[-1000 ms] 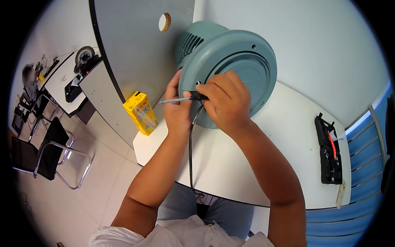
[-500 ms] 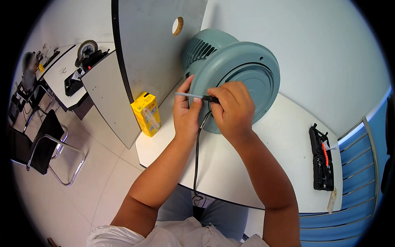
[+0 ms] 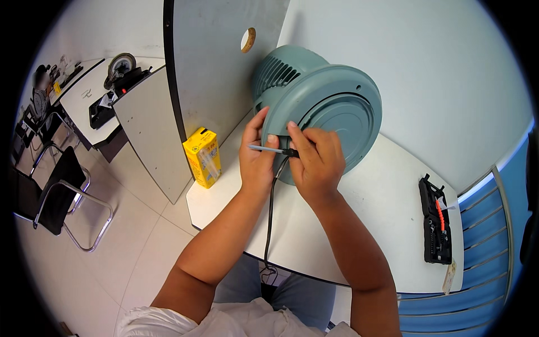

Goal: The person assembles a light-blue desk fan by hand, using a screwdriver to tighten screws on the base and then attaching the fan head. The person rotates the fan to access different screw locations and secures the components together.

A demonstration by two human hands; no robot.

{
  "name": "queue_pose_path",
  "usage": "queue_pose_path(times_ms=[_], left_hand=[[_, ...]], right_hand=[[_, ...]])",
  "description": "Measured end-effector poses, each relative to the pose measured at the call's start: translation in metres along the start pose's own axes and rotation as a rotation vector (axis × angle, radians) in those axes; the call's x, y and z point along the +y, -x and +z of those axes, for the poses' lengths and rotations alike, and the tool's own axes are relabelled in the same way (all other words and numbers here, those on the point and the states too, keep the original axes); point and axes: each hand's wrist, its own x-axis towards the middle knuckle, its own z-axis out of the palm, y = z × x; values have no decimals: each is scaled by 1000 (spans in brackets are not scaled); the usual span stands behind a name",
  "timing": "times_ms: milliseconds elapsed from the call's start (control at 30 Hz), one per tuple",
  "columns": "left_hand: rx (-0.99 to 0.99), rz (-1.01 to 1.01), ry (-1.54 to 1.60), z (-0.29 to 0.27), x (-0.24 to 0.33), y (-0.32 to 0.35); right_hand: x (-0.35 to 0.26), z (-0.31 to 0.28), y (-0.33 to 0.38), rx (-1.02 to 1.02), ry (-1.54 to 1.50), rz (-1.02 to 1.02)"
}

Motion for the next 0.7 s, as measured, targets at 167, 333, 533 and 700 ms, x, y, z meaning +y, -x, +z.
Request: queue_pose_path(times_ms=[167, 333, 533, 700], left_hand=[[-2, -29, -14, -1, 4, 1], [10, -1, -44, 1, 3, 0], [23, 0, -26, 3, 1, 0], [33, -31, -59, -2, 1, 0]], right_hand=[[-5, -6, 5, 12, -130, 45], [-1, -4, 7, -18, -82, 40], [-1, -4, 5, -30, -42, 59], [-15, -19, -2, -126, -73, 194]])
